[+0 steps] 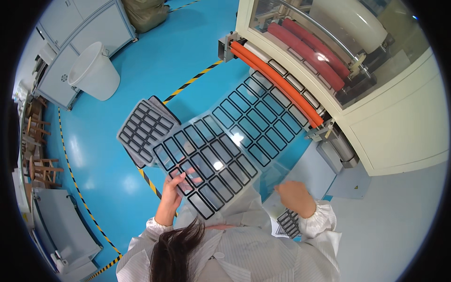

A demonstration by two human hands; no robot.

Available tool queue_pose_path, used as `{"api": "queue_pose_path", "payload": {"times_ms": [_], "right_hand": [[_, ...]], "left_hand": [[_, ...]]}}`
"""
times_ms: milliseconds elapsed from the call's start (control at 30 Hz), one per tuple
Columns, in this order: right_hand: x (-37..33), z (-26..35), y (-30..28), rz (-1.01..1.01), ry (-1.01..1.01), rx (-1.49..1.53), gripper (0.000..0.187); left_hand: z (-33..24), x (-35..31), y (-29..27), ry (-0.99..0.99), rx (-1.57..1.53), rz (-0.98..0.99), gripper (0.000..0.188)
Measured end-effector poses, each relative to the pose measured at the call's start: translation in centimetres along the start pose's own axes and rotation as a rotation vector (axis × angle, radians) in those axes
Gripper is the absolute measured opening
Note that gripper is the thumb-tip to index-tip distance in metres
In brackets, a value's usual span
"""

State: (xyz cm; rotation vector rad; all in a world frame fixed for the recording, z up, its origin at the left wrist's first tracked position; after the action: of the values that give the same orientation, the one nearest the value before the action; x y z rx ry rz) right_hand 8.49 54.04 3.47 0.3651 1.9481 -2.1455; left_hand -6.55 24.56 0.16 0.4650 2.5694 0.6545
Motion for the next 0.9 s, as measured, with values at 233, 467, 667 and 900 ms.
{"api": "queue_pose_path", "payload": {"times_ms": [233,467,667,900], "right_hand": [[-0.8,-1.2,-3.1,0.007,0.002,0.728,0.017],[2.9,-5.3,2.2,-0.037,0.289,1.366,0.028],[2.0,-3.9,1.4,-0.034,0.192,1.573,0.028],[0.7,-2.6,-0.8,-0.065,0.167,1.621,0.027]], "left_hand": [[0.8,0.0,-0.7,0.034,0.009,-0.009,0.060],[0.8,-0.7,-0.3,0.034,-0.041,-0.060,0.056],[1.6,0.4,0.3,-0.021,-0.013,-0.119,0.051],[4.8,4.4,6.1,-0.032,-0.075,0.015,0.043]]}}
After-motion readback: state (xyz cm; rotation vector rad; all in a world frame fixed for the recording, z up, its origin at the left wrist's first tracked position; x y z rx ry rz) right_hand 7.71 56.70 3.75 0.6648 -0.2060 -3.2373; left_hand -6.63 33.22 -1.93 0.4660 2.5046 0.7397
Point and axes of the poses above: each hand's wrist, its own x-axis towards the middle knuckle, its own y-axis out of the palm, z = x × y, the point moved 5 cm from there along x, towards the middle knuckle, and after that the axes turned 5 degrees about y, right-handed, at the moved point
